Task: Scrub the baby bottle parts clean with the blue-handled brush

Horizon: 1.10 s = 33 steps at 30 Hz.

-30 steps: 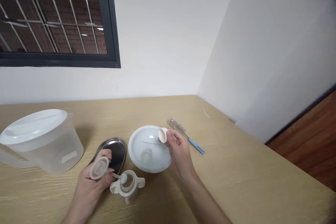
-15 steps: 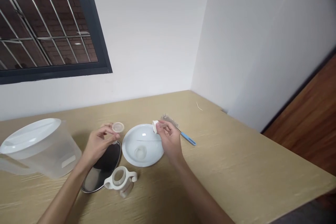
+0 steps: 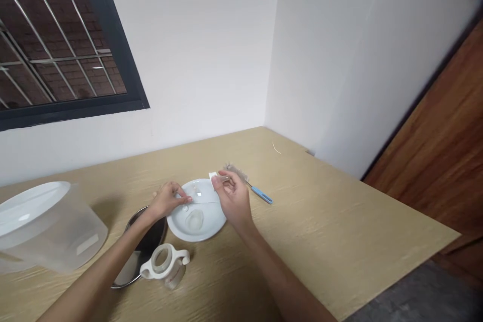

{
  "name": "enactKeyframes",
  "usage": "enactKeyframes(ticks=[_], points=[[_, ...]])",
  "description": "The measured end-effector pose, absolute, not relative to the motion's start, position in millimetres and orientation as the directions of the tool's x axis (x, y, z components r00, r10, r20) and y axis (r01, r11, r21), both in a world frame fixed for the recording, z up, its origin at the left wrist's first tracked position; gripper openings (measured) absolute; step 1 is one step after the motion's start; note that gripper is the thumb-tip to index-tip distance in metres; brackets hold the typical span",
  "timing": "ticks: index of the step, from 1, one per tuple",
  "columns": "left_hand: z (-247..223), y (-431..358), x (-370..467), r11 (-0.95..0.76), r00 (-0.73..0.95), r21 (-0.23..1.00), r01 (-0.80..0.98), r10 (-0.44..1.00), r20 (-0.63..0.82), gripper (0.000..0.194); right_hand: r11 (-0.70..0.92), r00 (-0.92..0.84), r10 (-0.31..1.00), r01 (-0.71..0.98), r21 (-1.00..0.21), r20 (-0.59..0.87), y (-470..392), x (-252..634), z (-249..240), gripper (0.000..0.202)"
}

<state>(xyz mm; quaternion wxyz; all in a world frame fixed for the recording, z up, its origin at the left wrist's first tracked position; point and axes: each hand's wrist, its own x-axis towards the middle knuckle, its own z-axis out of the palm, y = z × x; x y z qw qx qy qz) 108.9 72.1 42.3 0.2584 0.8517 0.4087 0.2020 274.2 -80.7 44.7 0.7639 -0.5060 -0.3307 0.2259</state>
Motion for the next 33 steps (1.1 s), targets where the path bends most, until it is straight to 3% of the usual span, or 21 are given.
enactKeyframes(ticks=[5,12,18,21,22,26,33], points=[[37,80,130,-0.525,0.53,0.52,0.674,0.834,0.156,0.034,0.392,0.68,0.671,0.013,-0.92,0.296,-76,277,39,0.058],[61,73,124,-0.571,0.487,0.504,0.648,0.819,0.303,0.04,0.344,0.682,0.651,0.124,-0.931,0.332,-75,281,34,0.059],[94,56,86,-0.683,0.594,0.53,0.502,0.718,0.363,0.056,0.286,0.599,0.701,0.264,-0.921,0.388,-84,270,36,0.057],[102,47,74,-0.764,0.75,0.528,0.37,0.581,0.316,0.041,0.274,0.545,0.727,0.328,-0.904,0.418,-86,263,35,0.055],[103,43,72,-0.782,0.779,0.507,0.361,0.552,0.296,0.034,0.274,0.525,0.736,0.345,-0.898,0.427,-87,261,35,0.055],[100,29,73,-0.828,0.812,0.376,0.415,0.524,0.257,0.062,0.284,0.455,0.767,0.392,-0.875,0.453,-87,257,31,0.056],[90,13,93,-0.909,0.86,0.244,0.338,0.403,0.312,0.04,0.303,0.42,0.765,0.434,-0.848,0.489,-86,251,23,0.055]])
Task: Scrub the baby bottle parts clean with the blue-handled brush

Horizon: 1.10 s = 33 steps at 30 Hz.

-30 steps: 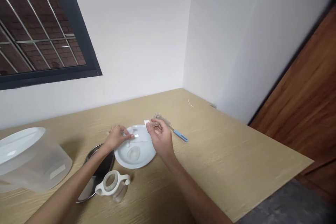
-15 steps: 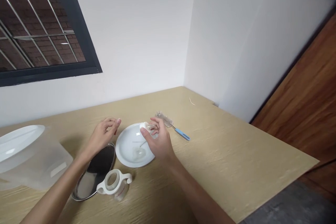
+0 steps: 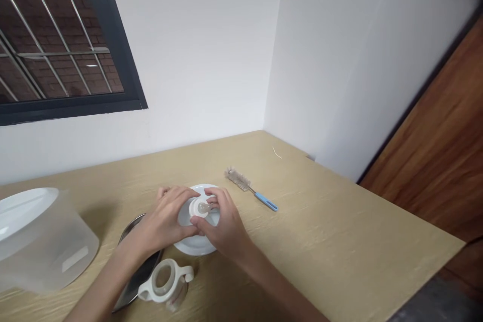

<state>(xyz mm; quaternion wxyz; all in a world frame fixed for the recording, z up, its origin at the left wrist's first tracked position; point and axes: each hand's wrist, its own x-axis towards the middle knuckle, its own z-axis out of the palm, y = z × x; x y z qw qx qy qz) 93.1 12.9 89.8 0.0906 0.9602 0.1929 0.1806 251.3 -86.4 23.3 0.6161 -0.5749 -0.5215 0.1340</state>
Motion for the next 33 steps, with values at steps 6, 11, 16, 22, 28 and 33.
enactKeyframes(ticks=[6,11,16,22,28,33], points=[[79,20,99,-0.888,0.838,0.317,0.332,0.432,0.332,0.027,0.34,0.416,0.754,0.414,-0.844,0.508,-83,252,17,0.055],[78,22,94,-0.846,0.825,0.389,0.365,0.488,0.286,0.032,0.363,0.382,0.739,0.469,-0.805,0.555,-88,253,20,0.055],[83,24,91,-0.79,0.793,0.444,0.424,0.56,0.241,0.057,0.411,0.371,0.598,0.619,-0.669,0.71,-95,255,19,0.038],[87,26,89,-0.779,0.793,0.418,0.467,0.578,0.191,0.068,0.455,0.394,0.544,0.604,-0.655,0.741,-95,258,13,0.028],[78,27,86,-0.79,0.801,0.454,0.413,0.552,0.232,0.07,0.437,0.364,0.564,0.63,-0.642,0.741,-96,261,15,0.03],[71,29,85,-0.757,0.8,0.526,0.388,0.56,0.217,0.067,0.481,0.374,0.586,0.554,-0.68,0.719,-97,259,15,0.022]])
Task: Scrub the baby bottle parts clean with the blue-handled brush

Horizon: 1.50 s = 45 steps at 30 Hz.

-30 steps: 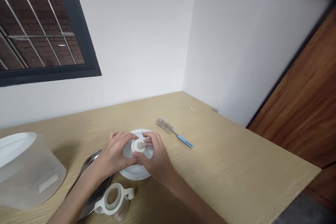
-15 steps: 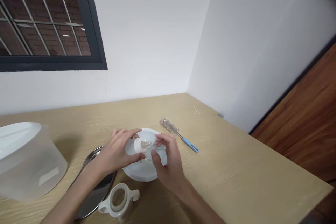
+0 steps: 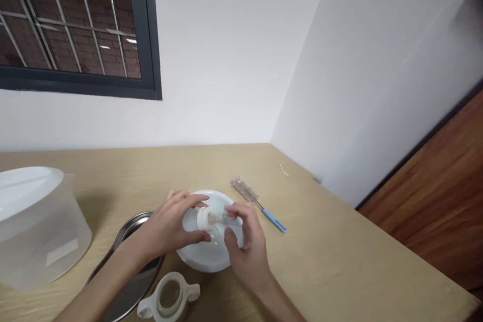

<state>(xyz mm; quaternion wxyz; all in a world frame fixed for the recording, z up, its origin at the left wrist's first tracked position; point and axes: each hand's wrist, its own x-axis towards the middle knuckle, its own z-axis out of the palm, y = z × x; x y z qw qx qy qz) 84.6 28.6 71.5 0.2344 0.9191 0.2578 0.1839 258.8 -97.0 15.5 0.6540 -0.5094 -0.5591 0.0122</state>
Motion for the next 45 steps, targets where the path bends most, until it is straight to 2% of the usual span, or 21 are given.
enactKeyframes(ticks=[3,6,8,12,16,23,26,29,32,36,41,45], points=[[67,30,85,-0.746,0.794,0.569,0.346,0.556,0.246,0.058,0.432,0.494,0.724,0.219,-0.875,0.481,-96,257,14,0.026],[65,29,87,-0.712,0.783,0.641,0.287,0.56,0.271,0.052,0.341,0.477,0.844,-0.121,-0.932,0.247,-94,257,16,0.038],[67,27,90,-0.647,0.763,0.717,0.26,0.592,0.258,0.052,0.325,0.432,0.882,-0.269,-0.907,0.188,-93,256,20,0.043],[67,24,96,-0.525,0.726,0.829,0.193,0.645,0.24,0.054,0.353,0.296,0.922,-0.376,-0.857,0.25,-91,252,28,0.048],[64,25,101,-0.489,0.706,0.86,0.144,0.66,0.257,0.052,0.355,0.254,0.928,-0.388,-0.85,0.272,-92,248,32,0.05],[59,25,102,-0.454,0.74,0.888,0.076,0.622,0.255,0.051,0.311,0.362,0.915,-0.344,-0.886,0.181,-91,252,27,0.053],[56,26,103,-0.4,0.722,0.914,0.066,0.651,0.233,0.055,0.335,0.489,0.847,-0.187,-0.923,0.209,-93,255,24,0.052],[55,28,105,-0.229,0.721,0.973,-0.015,0.672,0.169,0.06,0.407,0.559,0.745,0.049,-0.912,0.363,-96,254,24,0.047],[57,32,105,-0.09,0.737,0.993,-0.082,0.665,0.121,0.061,0.46,0.581,0.652,0.207,-0.863,0.487,-98,251,24,0.032],[59,37,102,-0.068,0.746,0.994,-0.08,0.658,0.105,0.06,0.449,0.614,0.562,0.337,-0.828,0.554,-96,250,21,0.022],[57,36,103,0.017,0.776,0.993,-0.116,0.626,0.08,0.059,0.425,0.569,0.697,0.162,-0.891,0.436,-96,250,17,0.027],[58,32,103,0.132,0.833,0.984,-0.122,0.553,0.029,0.059,0.469,0.497,0.759,0.03,-0.883,0.42,-96,247,21,0.033]])
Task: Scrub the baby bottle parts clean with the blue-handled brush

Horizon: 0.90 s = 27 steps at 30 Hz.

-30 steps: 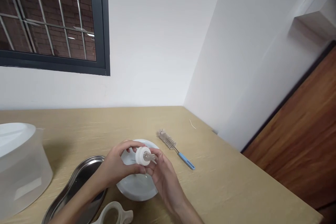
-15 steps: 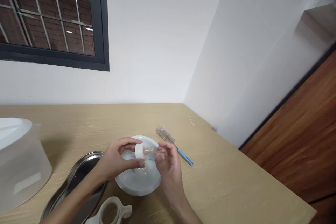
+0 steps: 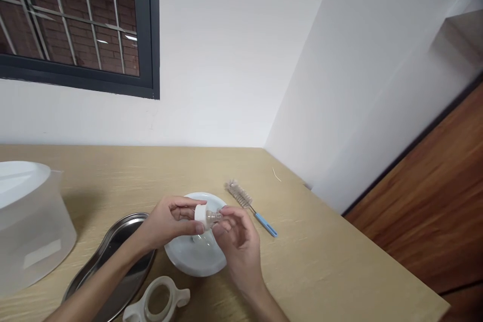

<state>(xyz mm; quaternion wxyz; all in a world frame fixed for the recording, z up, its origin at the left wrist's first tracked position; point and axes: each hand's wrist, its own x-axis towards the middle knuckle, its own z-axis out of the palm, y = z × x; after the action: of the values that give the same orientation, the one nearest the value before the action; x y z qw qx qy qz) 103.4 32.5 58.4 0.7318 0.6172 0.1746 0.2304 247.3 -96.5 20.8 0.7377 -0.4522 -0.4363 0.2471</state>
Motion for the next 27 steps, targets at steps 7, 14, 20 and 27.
enactKeyframes(ticks=[7,14,20,27], points=[[56,37,99,0.151,0.883,0.986,-0.072,0.469,-0.007,0.058,0.414,0.308,0.873,-0.061,-0.908,0.377,-99,252,28,0.028],[58,40,96,0.041,0.877,0.997,0.067,0.474,-0.078,0.057,0.482,0.287,0.808,0.182,-0.857,0.515,-100,252,31,0.025],[63,39,97,-0.007,0.886,0.996,0.094,0.456,-0.081,0.05,0.443,0.3,0.811,0.249,-0.862,0.503,-100,252,28,0.03],[66,37,97,-0.042,0.882,0.994,0.101,0.466,-0.07,0.041,0.449,0.307,0.797,0.274,-0.85,0.52,-98,253,25,0.034]])
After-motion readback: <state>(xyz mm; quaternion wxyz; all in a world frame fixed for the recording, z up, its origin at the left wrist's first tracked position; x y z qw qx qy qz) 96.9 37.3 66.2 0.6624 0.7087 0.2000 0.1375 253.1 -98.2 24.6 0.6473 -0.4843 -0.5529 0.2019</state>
